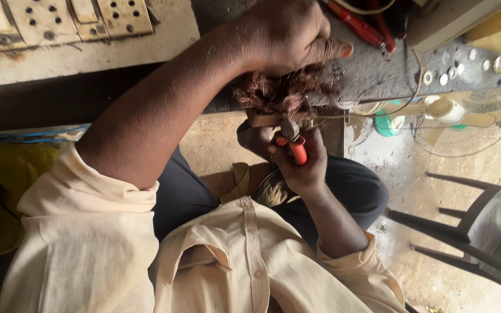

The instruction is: The person uses red-handled pliers to repeatedly cut a bundle of copper wire into small pieces on a cluttered workbench. The person gathers the cut wire and continues cutting until the bundle is reduced.

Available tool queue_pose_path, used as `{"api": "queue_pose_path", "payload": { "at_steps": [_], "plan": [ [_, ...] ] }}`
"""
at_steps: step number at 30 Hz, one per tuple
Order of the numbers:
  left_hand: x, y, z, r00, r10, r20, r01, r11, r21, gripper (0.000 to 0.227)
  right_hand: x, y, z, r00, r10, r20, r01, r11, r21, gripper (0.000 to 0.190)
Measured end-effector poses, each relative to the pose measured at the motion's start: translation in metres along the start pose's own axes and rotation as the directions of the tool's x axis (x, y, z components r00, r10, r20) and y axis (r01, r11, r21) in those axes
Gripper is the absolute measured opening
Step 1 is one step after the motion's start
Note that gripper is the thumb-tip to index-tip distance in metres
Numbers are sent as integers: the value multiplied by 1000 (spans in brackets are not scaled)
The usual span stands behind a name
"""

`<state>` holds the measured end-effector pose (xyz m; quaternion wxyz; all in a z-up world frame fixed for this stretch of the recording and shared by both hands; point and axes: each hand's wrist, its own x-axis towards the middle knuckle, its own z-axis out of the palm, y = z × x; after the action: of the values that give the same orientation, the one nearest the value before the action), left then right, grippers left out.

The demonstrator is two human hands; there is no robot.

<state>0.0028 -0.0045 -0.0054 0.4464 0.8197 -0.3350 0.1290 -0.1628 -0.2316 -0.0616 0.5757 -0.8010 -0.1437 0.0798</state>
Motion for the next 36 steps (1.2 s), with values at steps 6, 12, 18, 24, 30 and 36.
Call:
{"api": "queue_pose_path", "payload": {
  "at_steps": [6,12,18,24,30,36],
  "plan": [
    [-1,-5,5,999,40,-25,-37,996,81,66,-1,18,7,994,-90,-69,88,995,-37,36],
    [5,-9,9,999,46,-11,-46,997,69,66,18,18,-1,936,-341,-84,280,868,-410,37],
    [-9,-3,3,987,85,-138,-71,992,107,66,26,17,-2,865,-494,85,456,707,-541,35],
    [-10,1,-1,981,65,-183,-39,989,145,66,15,-29,8,872,-428,235,477,643,-599,32],
    [-12,2,3,952,96,-289,-26,971,238,61,-5,-56,28,947,-290,140,298,623,-723,33],
    [-11,4,3,981,-10,-193,55,971,232,67,-12,-71,26,947,-251,201,316,611,-726,38]
  ]
}}
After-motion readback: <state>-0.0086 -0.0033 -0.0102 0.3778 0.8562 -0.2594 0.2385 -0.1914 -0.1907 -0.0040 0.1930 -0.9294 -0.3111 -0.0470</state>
